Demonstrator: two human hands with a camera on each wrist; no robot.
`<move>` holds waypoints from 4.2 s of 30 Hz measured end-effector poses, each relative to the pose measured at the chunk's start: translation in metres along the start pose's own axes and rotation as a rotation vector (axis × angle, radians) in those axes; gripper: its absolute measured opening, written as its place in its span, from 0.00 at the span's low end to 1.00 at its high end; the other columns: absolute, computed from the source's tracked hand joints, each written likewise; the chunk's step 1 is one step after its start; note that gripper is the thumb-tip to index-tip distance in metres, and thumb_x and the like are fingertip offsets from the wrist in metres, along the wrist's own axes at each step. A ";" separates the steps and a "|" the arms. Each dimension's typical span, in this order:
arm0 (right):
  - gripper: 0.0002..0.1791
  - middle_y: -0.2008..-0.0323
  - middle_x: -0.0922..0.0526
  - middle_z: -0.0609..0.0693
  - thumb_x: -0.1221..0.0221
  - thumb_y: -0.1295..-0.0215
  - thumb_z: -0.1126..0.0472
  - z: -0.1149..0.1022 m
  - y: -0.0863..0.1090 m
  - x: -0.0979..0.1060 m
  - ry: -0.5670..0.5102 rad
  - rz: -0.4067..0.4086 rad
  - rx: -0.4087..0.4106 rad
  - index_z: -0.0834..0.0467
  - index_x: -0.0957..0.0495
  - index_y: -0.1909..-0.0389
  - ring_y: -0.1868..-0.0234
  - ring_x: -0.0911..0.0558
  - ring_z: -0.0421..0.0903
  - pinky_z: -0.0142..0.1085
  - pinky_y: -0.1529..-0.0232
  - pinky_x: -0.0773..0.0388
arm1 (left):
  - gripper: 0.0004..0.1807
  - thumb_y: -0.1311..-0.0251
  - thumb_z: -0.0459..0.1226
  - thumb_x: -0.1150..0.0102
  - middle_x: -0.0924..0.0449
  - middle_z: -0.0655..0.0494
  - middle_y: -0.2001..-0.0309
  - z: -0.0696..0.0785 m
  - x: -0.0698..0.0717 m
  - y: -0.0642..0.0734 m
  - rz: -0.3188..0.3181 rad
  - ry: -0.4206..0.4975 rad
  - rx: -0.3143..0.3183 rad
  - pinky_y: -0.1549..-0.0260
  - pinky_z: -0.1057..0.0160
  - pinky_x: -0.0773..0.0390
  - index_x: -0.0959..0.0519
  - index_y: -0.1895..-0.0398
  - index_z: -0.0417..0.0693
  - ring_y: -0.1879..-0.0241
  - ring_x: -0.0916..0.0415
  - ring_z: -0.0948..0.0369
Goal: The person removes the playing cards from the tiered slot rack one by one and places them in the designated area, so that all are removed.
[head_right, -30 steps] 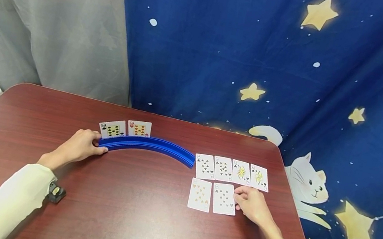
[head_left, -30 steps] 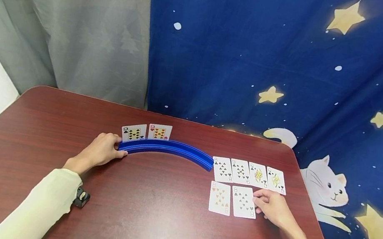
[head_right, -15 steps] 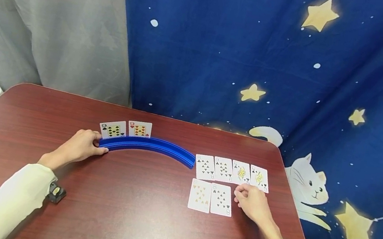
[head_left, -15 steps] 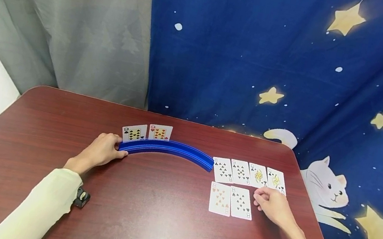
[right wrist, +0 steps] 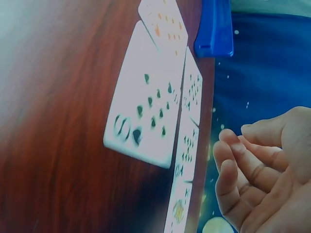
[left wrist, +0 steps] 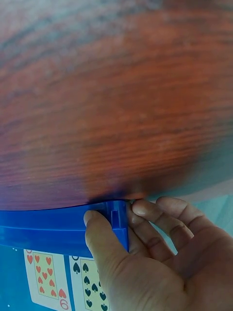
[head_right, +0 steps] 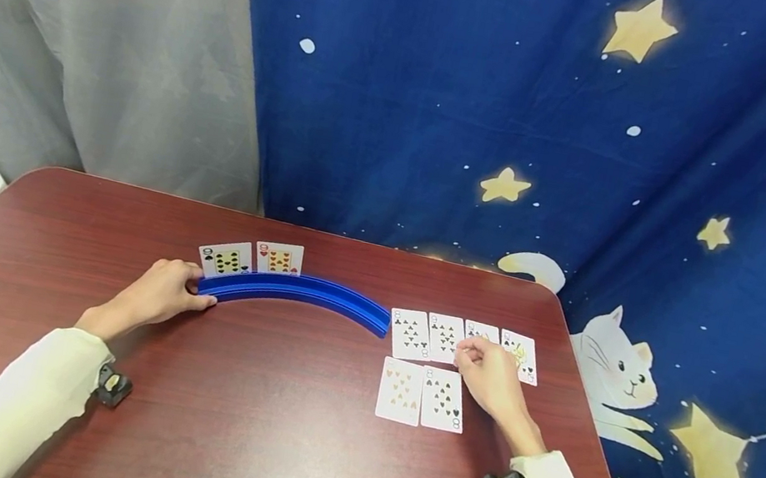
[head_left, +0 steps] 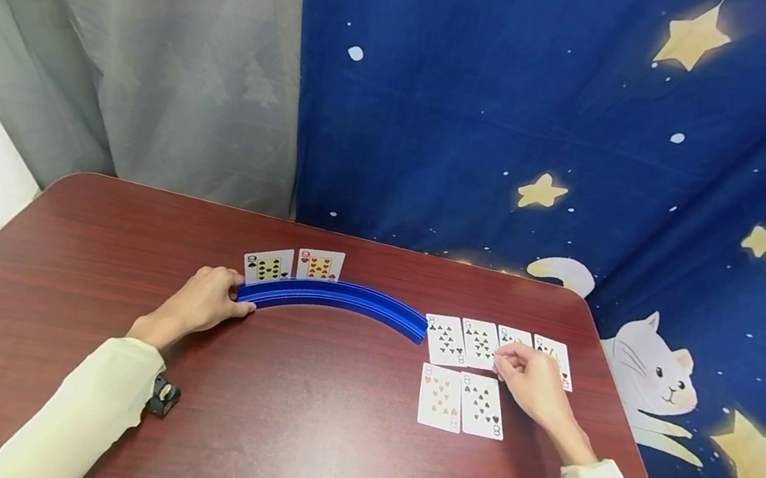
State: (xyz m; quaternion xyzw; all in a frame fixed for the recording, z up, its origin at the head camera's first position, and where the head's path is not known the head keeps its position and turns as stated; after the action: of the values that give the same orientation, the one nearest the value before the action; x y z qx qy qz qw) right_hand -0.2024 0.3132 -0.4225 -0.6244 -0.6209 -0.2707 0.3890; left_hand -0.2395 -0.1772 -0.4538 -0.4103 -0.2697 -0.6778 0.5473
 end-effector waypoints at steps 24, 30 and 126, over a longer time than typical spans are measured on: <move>0.12 0.63 0.12 0.54 0.34 0.38 0.62 -0.084 -0.068 -0.074 -0.271 0.056 0.068 0.62 0.16 0.55 0.62 0.13 0.47 0.38 0.57 0.19 | 0.13 0.44 0.39 0.31 0.22 0.50 0.73 -0.002 0.000 0.000 0.002 0.006 0.003 0.71 0.62 0.33 0.18 0.67 0.35 0.73 0.30 0.57; 0.12 0.62 0.12 0.55 0.34 0.38 0.64 -0.106 -0.080 -0.088 -0.343 0.036 0.088 0.64 0.16 0.55 0.62 0.12 0.48 0.39 0.55 0.18 | 0.12 0.44 0.39 0.31 0.23 0.50 0.74 -0.001 0.000 0.000 0.000 0.005 -0.001 0.71 0.62 0.34 0.18 0.68 0.36 0.73 0.31 0.57; 0.08 0.68 0.13 0.59 0.39 0.36 0.69 -0.082 -0.053 -0.041 -0.397 -0.027 0.001 0.66 0.18 0.57 0.69 0.15 0.59 0.29 0.76 0.26 | 0.10 0.45 0.38 0.31 0.28 0.53 0.78 0.004 0.001 -0.001 0.014 0.008 -0.010 0.74 0.62 0.37 0.20 0.75 0.41 0.76 0.34 0.59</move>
State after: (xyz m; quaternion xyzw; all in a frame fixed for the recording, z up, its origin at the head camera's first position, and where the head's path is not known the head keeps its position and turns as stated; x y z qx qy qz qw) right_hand -0.2458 0.2185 -0.4036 -0.6569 -0.6940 -0.1470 0.2555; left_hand -0.2393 -0.1744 -0.4509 -0.4120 -0.2612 -0.6770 0.5511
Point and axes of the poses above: each hand's wrist, its own y-axis away from the middle knuckle, its own x-axis out of the back of the hand, z = x × y, the point moved 2 cm from there along -y, towards the middle knuckle
